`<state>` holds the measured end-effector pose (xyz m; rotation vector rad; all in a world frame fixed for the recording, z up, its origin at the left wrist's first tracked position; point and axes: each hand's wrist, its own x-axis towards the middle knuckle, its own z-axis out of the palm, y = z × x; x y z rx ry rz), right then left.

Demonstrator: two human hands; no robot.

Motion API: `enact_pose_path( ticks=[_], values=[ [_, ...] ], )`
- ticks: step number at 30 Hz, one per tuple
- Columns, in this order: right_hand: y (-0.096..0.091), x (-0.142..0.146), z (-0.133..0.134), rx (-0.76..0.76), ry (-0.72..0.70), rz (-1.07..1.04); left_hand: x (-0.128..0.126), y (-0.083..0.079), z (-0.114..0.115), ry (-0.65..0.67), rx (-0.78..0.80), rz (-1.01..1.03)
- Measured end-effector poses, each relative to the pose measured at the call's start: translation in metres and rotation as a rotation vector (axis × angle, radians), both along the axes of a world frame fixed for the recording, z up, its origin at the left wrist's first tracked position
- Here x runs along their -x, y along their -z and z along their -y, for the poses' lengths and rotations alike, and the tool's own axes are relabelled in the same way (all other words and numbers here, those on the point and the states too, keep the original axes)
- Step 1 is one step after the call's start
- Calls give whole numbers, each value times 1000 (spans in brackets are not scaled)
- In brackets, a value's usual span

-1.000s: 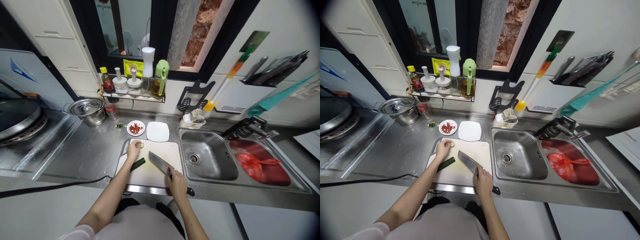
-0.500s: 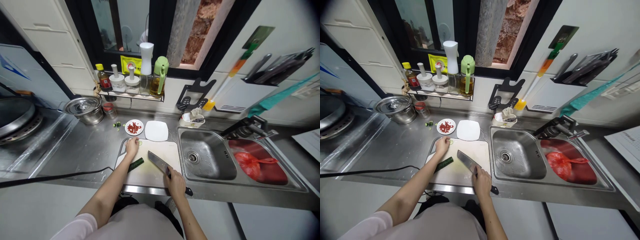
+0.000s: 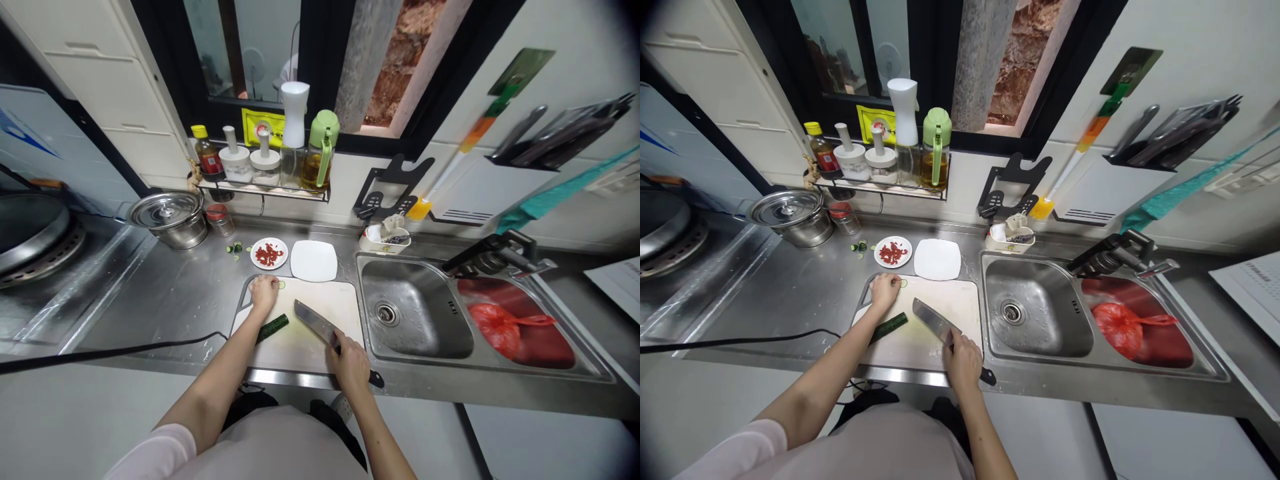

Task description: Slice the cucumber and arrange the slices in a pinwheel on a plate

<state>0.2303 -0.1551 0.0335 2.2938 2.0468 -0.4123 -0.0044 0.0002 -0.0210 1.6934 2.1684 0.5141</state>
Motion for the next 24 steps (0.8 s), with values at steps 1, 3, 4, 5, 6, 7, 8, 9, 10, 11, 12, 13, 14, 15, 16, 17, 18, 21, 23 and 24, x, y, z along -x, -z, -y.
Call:
enact_pose_path(
  ticks=[1, 3, 4, 5, 6, 7, 8, 9, 10, 11, 12, 13, 14, 15, 16, 17, 18, 21, 23, 24],
  values=[
    [-1, 0, 0, 4, -1, 3, 0, 0, 0, 0, 0, -2],
    [-1, 1, -2, 15, -2, 7, 0, -1, 0, -4, 0, 10],
    [-2, 1, -2, 20, -2, 7, 1, -2, 0, -14, -3, 27],
    [-2, 2, -3, 23, 1, 5, 1, -3, 1, -33, -11, 51],
    [-2, 3, -4, 24, 4, 0, 2, -3, 1, -63, -26, 81],
    [-2, 3, -5, 22, 7, -7, 4, -4, 3, -100, -48, 117],
    [-3, 4, -5, 17, 8, -14, 5, -4, 5, -138, -76, 155],
    [-3, 4, -6, 11, 7, -20, 7, -5, 8, -173, -107, 193],
    [-3, 5, -7, 7, 5, -25, 9, -5, 12, -198, -137, 228],
    [-4, 6, -8, 4, 3, -26, 10, -5, 16, -208, -163, 260],
    [-4, 7, -8, 4, 1, -25, 12, -5, 21, -205, -185, 285],
    [-5, 7, -9, 6, -1, -24, 13, -5, 27, -193, -202, 303],
    [-5, 8, -10, 11, -4, -23, 14, -5, 34, -172, -214, 316],
    [-5, 9, -11, 15, -6, -22, 15, -5, 41, -147, -223, 322],
    [-4, 9, -11, 20, -8, -22, 16, -6, 48, -120, -229, 324],
    [-3, 10, -12, 24, -11, -21, 16, -6, 55, -88, -232, 322],
    [-3, 10, -13, 26, -13, -20, 17, -6, 63, -59, -232, 313],
    [1, 12, -14, 21, -19, -23, 18, -8, 83, 24, -228, 274],
    [3, 13, -15, 20, -29, -32, 18, -8, 94, 72, -225, 244],
    [3, 14, -16, 22, -35, -36, 18, -8, 98, 93, -222, 230]
  ],
)
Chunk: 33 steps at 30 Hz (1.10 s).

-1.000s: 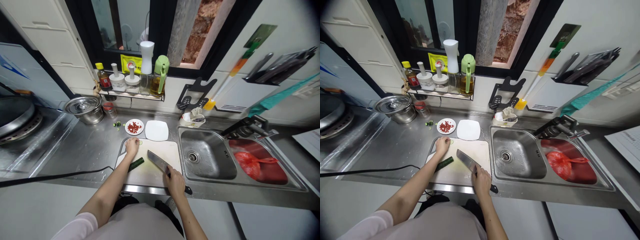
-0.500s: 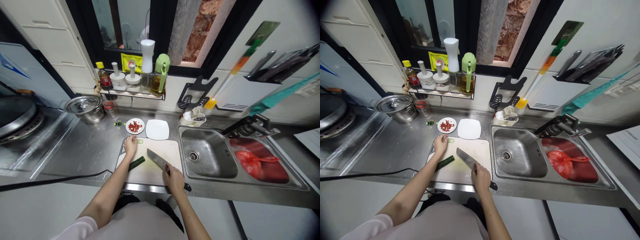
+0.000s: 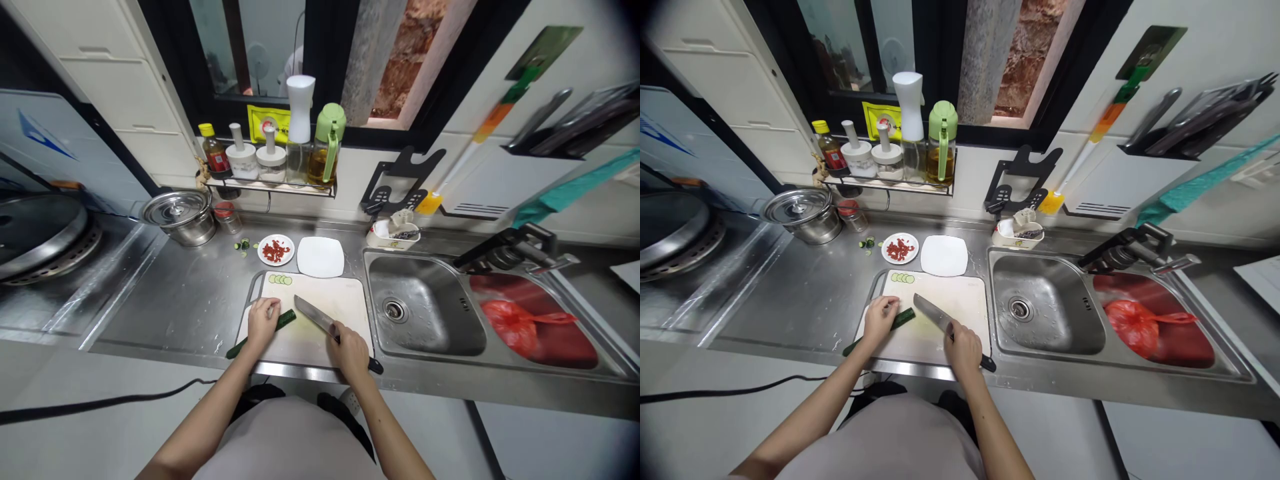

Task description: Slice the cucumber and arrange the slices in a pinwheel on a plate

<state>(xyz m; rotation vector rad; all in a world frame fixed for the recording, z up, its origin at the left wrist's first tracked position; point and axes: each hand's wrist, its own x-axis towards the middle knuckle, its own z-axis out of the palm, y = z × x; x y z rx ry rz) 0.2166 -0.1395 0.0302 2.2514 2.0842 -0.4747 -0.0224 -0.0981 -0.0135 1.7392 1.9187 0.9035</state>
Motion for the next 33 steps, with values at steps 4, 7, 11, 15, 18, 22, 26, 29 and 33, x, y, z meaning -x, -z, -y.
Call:
enact_pose_path(
  ticks=[4, 7, 11, 15, 18, 22, 26, 29, 33],
  values=[
    [0, 4, -1, 4, -10, 1, 0, 2, 12, 60, 13, -55],
    [-2, 7, -1, 25, -6, 2, 0, 3, 16, 106, 15, -88],
    [-9, 11, -2, 89, -9, 0, -1, 2, 19, 200, -3, -123],
    [-14, 12, -5, 143, -17, 3, -1, 2, 21, 278, -39, -162],
    [-15, 10, -8, 185, -48, 5, -3, 3, 22, 304, -71, -189],
    [-14, 8, -11, 199, -69, 0, -4, 5, 22, 326, -80, -217],
    [-14, 8, -13, 211, -80, 1, -3, 8, 20, 340, -84, -210],
    [-15, 8, -14, 230, -93, 7, -2, 11, 19, 351, -96, -203],
    [-14, 9, -16, 239, -87, -2, -2, 15, 20, 351, -130, -225]
  ],
)
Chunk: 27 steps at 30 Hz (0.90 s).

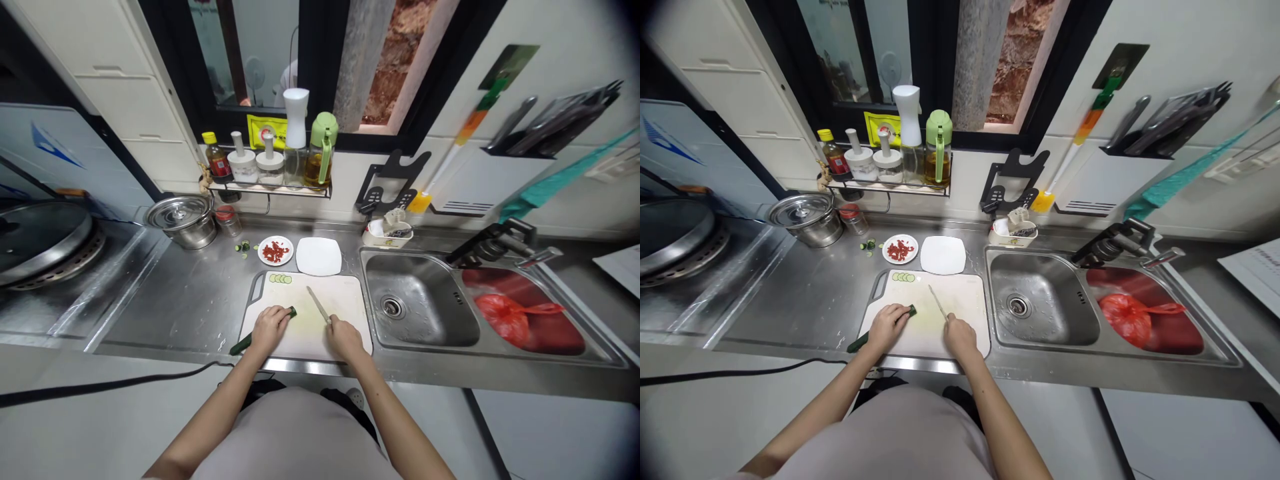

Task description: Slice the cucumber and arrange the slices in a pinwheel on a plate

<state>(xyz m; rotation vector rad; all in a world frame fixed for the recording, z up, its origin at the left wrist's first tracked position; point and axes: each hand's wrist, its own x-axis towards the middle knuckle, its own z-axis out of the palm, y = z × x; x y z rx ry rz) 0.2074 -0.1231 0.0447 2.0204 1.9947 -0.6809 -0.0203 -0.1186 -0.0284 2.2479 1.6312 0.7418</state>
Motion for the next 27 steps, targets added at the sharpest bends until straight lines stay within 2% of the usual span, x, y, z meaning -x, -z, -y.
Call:
enact_pose_path(
  ticks=[7, 12, 17, 27],
  values=[
    [-2, 5, 0, 29, -7, -58, -1, -1, 2, 0, -45, -36],
    [-3, 25, 6, 40, -80, -118, -1, -3, 2, -2, -44, -57],
    [-5, 42, 12, 22, -88, -139, -1, -4, 2, -15, -29, -81],
    [-11, 45, 12, 32, -79, -118, -1, -6, 2, -11, -11, -107]
  ],
)
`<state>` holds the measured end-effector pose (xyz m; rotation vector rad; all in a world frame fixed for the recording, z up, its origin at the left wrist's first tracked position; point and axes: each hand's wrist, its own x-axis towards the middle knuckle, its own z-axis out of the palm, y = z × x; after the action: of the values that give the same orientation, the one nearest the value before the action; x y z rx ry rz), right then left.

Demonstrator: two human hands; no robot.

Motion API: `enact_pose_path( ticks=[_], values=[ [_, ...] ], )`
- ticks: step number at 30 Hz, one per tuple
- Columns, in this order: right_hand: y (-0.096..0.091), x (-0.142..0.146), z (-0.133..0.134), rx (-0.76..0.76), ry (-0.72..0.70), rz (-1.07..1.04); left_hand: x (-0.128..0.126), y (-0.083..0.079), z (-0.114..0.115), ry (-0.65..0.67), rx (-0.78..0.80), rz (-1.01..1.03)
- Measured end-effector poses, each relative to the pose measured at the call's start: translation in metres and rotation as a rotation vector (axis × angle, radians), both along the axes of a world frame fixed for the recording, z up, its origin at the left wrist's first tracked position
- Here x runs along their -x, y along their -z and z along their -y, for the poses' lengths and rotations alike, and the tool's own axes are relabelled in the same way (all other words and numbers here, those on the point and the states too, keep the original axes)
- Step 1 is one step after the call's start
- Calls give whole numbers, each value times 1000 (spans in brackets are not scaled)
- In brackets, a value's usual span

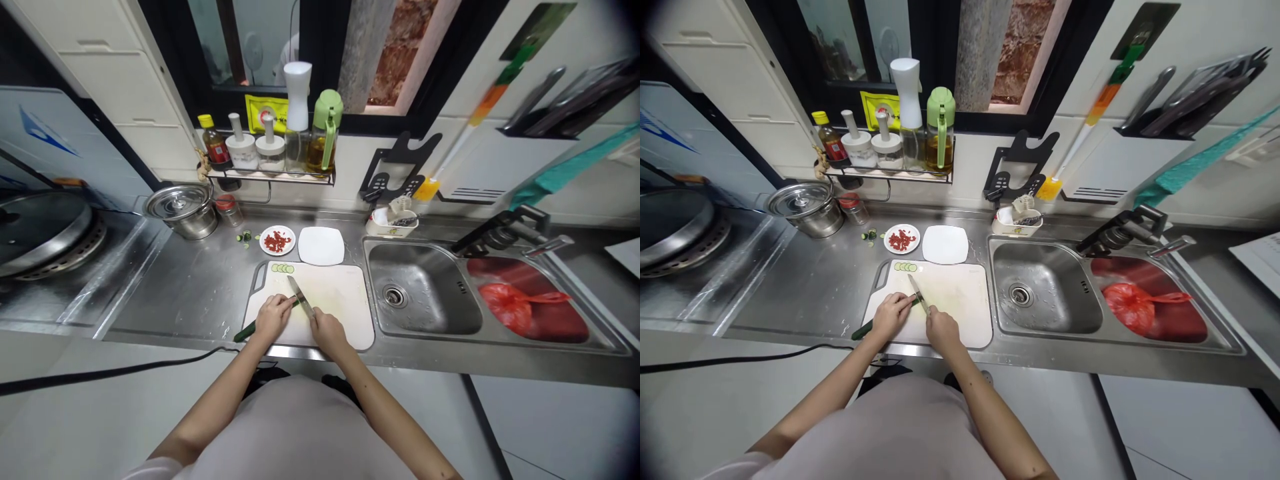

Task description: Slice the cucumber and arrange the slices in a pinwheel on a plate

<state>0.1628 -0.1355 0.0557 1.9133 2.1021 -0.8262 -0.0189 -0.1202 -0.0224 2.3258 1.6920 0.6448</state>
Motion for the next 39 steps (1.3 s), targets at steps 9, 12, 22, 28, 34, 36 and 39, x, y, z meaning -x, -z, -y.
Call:
enact_pose_path(
  ticks=[9, 12, 22, 28, 34, 36, 39],
  values=[
    [1, 0, 0, -3, -13, 1, 1, 3, -1, 10, 12, 20],
    [2, -1, -3, 3, -25, -2, 1, 3, -2, 16, 16, 32],
    [-1, 5, -16, -4, -52, -19, 4, 3, -5, 41, 23, 38],
    [-3, 14, -22, -28, -43, -34, 4, 3, -5, 44, 35, 46],
    [-6, 3, -6, 63, -46, 23, 4, 4, -6, 41, 43, 63],
    [-6, -2, -1, 74, -43, 25, 4, 4, -6, 44, 40, 67],
    [-5, -3, -2, 73, -53, 21, 4, 5, -6, 42, 37, 68]
  ],
)
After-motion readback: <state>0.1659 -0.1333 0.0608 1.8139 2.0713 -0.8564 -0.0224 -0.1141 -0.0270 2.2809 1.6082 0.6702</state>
